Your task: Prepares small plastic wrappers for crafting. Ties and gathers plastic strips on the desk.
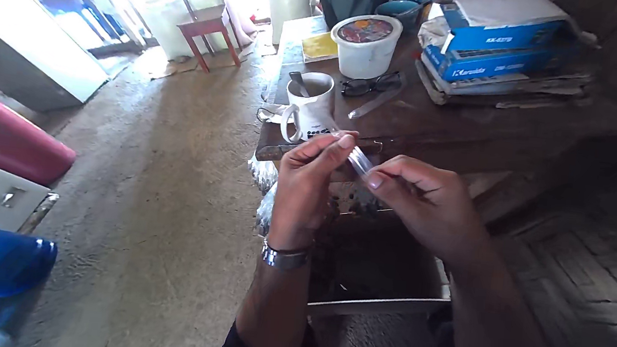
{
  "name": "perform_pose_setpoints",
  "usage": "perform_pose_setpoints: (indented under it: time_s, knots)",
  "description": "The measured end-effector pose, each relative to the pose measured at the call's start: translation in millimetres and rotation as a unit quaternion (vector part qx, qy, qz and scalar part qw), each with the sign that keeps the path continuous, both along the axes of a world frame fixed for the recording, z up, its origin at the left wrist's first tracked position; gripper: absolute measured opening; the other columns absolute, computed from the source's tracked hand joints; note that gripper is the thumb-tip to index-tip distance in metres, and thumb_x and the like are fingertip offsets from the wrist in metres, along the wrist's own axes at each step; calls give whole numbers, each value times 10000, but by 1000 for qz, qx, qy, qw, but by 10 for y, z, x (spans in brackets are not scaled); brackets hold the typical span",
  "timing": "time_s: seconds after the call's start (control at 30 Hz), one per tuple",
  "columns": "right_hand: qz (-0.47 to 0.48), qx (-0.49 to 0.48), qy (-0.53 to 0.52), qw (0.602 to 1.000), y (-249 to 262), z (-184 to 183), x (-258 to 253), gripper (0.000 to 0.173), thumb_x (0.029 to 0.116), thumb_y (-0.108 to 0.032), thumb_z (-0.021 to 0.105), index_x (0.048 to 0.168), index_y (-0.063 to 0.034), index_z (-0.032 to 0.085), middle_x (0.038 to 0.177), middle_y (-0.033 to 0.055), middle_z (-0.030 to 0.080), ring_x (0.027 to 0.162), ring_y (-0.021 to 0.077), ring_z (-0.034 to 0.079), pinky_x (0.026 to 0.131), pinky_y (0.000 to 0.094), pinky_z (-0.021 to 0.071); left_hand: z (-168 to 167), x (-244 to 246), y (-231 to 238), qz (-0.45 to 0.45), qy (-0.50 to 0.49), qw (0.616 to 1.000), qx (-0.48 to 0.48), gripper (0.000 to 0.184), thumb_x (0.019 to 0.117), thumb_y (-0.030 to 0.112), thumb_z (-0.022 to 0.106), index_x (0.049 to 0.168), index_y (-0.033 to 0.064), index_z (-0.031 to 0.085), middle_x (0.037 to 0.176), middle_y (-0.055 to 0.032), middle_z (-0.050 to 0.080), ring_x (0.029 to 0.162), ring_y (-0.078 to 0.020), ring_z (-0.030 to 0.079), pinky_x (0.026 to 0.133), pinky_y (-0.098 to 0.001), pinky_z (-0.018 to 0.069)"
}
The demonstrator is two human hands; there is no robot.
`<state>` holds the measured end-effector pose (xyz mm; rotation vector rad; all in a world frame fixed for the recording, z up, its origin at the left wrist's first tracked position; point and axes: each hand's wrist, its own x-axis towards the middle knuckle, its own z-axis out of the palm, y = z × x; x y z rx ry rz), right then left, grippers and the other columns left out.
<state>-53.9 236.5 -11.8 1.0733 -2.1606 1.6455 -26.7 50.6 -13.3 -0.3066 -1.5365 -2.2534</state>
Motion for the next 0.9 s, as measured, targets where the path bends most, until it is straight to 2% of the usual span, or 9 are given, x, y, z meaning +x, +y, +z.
perform_pose_setpoints:
  time_s: [0.1, 0.17, 0.33, 0.43, 0.5, 0.57, 0.7, 0.83, 0.9]
  knots:
    - [9, 36, -10, 999, 37, 2, -14, 170, 1013, -253, 640, 994, -145, 771, 901, -66, 689, 710, 37, 624, 576, 197, 536, -7, -13, -98, 27, 6, 999, 24, 210, 1022, 215, 640, 1103, 60, 755, 1117, -56, 713, 916, -118, 664, 829, -312, 572]
    - [14, 56, -7, 998, 68, 7, -26, 174, 1015, -262, 635, 992, -152, 770, 909, -74, 695, 740, 28, 634, 602, 192, 543, -5, -12, -141, 37, 4, 999, 37, 195, 1022, 199, 636, 1091, 57, 753, 1087, -54, 714, 884, -110, 664, 812, -294, 572]
    - [33, 84, -10, 996, 187, 42, -67, 190, 1013, -302, 640, 996, -165, 771, 875, -86, 690, 693, 22, 614, 556, 188, 518, -9, -14, -212, 35, 7, 997, 67, 179, 1016, 181, 639, 1111, 62, 733, 1122, -56, 710, 904, -118, 671, 854, -310, 570]
    - [39, 94, -14, 995, 264, 65, -89, 196, 1017, -309, 636, 1003, -169, 771, 848, -88, 684, 664, 22, 604, 533, 189, 509, -4, -4, -257, 40, 8, 997, 62, 169, 1022, 179, 626, 1094, 78, 740, 1055, -33, 707, 854, -99, 652, 823, -289, 562]
    - [33, 101, -13, 994, 314, 74, -107, 205, 1018, -323, 630, 1002, -178, 774, 853, -96, 691, 682, 18, 613, 553, 192, 516, 2, 0, -293, 45, 7, 997, 63, 144, 1029, 190, 619, 1029, 98, 729, 1013, -19, 708, 833, -86, 649, 796, -273, 558]
    - [26, 105, -11, 994, 364, 84, -123, 207, 1016, -331, 631, 989, -186, 776, 843, -102, 693, 681, 14, 615, 550, 190, 512, 7, 2, -329, 48, 5, 997, 67, 166, 1035, 203, 610, 1088, 97, 725, 978, -9, 690, 823, -84, 640, 801, -274, 555]
    - [34, 121, -7, 992, 462, 114, -143, 195, 1010, -334, 633, 985, -202, 775, 836, -106, 688, 670, 18, 606, 541, 193, 505, 18, 7, -366, 32, 21, 996, 82, 217, 1043, 195, 587, 1177, 65, 697, 959, -34, 681, 826, -105, 649, 810, -290, 570]
    - [23, 128, -6, 991, 545, 152, -132, 186, 1002, -341, 638, 976, -216, 774, 834, -115, 693, 672, 14, 618, 543, 195, 522, 53, 18, -391, 9, 41, 995, 86, 235, 1060, 188, 564, 1189, 33, 686, 1016, -88, 695, 832, -132, 667, 752, -272, 580]
    - [23, 131, -7, 991, 582, 165, -125, 177, 996, -343, 645, 977, -224, 774, 838, -117, 697, 675, 16, 625, 545, 197, 531, 65, 29, -392, 4, 52, 995, 85, 219, 1061, 180, 563, 1147, 30, 698, 994, -99, 696, 817, -138, 665, 735, -275, 577]
